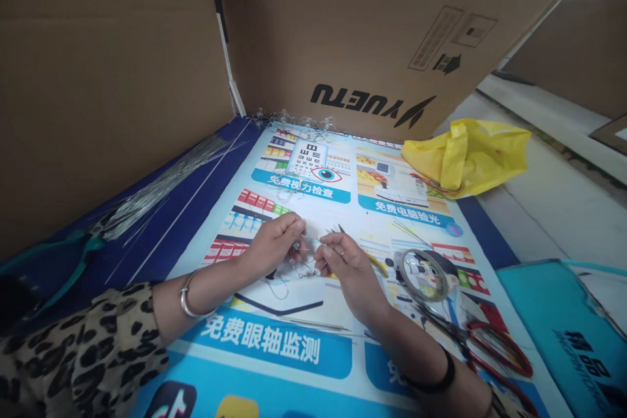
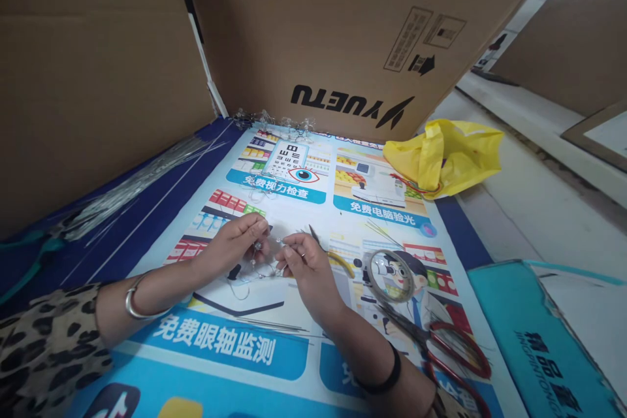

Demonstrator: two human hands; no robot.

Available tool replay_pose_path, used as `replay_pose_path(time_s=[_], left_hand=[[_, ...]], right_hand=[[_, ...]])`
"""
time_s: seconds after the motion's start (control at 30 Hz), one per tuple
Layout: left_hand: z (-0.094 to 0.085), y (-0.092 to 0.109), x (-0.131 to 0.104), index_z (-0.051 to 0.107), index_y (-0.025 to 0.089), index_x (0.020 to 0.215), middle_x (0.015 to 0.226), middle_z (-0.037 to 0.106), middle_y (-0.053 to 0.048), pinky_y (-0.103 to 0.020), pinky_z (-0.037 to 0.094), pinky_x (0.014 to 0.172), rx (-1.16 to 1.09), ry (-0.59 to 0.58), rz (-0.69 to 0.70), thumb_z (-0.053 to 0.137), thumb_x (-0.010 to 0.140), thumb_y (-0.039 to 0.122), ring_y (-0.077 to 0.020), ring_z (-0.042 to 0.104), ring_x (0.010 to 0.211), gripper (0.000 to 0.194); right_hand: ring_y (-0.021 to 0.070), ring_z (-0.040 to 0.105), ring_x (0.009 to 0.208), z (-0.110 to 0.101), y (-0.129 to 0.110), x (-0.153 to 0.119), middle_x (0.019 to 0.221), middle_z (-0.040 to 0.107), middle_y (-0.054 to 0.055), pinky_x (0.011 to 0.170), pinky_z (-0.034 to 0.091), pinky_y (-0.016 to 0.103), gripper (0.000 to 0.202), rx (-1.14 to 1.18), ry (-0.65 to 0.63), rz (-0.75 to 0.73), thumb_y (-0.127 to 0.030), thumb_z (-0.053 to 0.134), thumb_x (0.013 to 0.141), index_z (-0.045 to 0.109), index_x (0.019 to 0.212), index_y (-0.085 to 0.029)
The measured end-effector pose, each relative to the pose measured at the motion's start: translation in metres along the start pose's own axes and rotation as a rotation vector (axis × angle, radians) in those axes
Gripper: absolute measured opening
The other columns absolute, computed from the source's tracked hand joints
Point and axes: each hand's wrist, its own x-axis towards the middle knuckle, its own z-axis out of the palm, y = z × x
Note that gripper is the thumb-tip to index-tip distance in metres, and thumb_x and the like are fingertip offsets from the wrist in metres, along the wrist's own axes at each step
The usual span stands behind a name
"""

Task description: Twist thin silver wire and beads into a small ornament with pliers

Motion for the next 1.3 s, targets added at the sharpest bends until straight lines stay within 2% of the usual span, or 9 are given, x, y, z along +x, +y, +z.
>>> replay_pose_path(time_s=[0.33,0.57,0.67,0.8,0.9,1.03,1.3], left_hand=[[-0.001,0.001,0.001,0.045,0.019,0.072,0.057,0.057,0.004,-0.023,0.042,0.051,0.044,0.015,-0.026,0.043,0.086,0.044,-0.0104,0.052,0.047,0.029],[-0.003,0.002,0.001,0.047,0.018,0.066,0.056,0.044,0.005,-0.022,0.035,0.052,0.285,0.046,0.081,0.042,0.086,0.042,-0.0099,0.044,0.053,0.032],[-0.003,0.005,0.001,0.049,0.017,0.067,0.064,0.049,0.003,-0.023,0.037,0.059,0.289,0.030,0.134,0.040,0.087,0.039,-0.0111,0.046,0.062,0.031],[-0.002,0.005,0.000,0.050,0.017,0.071,0.071,0.057,0.000,-0.026,0.040,0.066,0.245,-0.026,0.106,0.036,0.089,0.040,-0.0131,0.052,0.068,0.032],[-0.002,0.004,-0.001,0.047,0.018,0.069,0.062,0.055,0.002,-0.024,0.040,0.061,0.252,-0.045,0.099,0.034,0.090,0.042,-0.0117,0.051,0.059,0.035],[-0.003,0.003,0.000,0.043,0.018,0.068,0.058,0.046,0.005,-0.022,0.036,0.049,0.229,0.010,0.076,0.036,0.089,0.044,-0.0092,0.045,0.048,0.034],[-0.004,0.002,0.002,0.043,0.018,0.068,0.060,0.044,0.004,-0.021,0.035,0.046,0.245,0.059,0.073,0.036,0.089,0.043,-0.0072,0.042,0.046,0.033]], right_hand=[[0.0105,0.054,0.068,-0.001,0.003,0.001,0.078,0.060,0.000,0.061,0.044,0.024,0.018,0.023,0.005,-0.004,-0.033,0.056,0.082,0.052,0.095,-0.021],[0.0131,0.059,0.067,0.003,-0.002,-0.001,0.076,0.061,0.000,0.059,0.045,0.027,0.020,0.026,-0.021,-0.005,-0.035,0.058,0.080,0.051,0.092,-0.021],[0.0135,0.060,0.068,0.003,-0.002,-0.001,0.075,0.062,0.000,0.060,0.045,0.027,0.019,0.041,-0.029,-0.003,-0.035,0.058,0.080,0.051,0.091,-0.021],[0.0137,0.060,0.070,0.001,0.000,0.001,0.076,0.062,0.000,0.061,0.044,0.027,0.019,0.092,-0.015,0.007,-0.033,0.060,0.078,0.052,0.090,-0.021],[0.0136,0.060,0.071,-0.001,0.000,0.003,0.078,0.062,0.000,0.061,0.044,0.027,0.019,0.159,-0.010,0.011,-0.029,0.062,0.076,0.053,0.090,-0.021],[0.0142,0.059,0.072,-0.003,-0.004,0.003,0.082,0.062,0.002,0.062,0.044,0.027,0.018,0.264,-0.038,0.045,-0.024,0.063,0.074,0.054,0.089,-0.019],[0.0145,0.059,0.072,-0.003,-0.009,0.003,0.082,0.062,0.002,0.062,0.043,0.027,0.019,0.299,-0.034,0.073,-0.025,0.066,0.072,0.055,0.087,-0.019]])
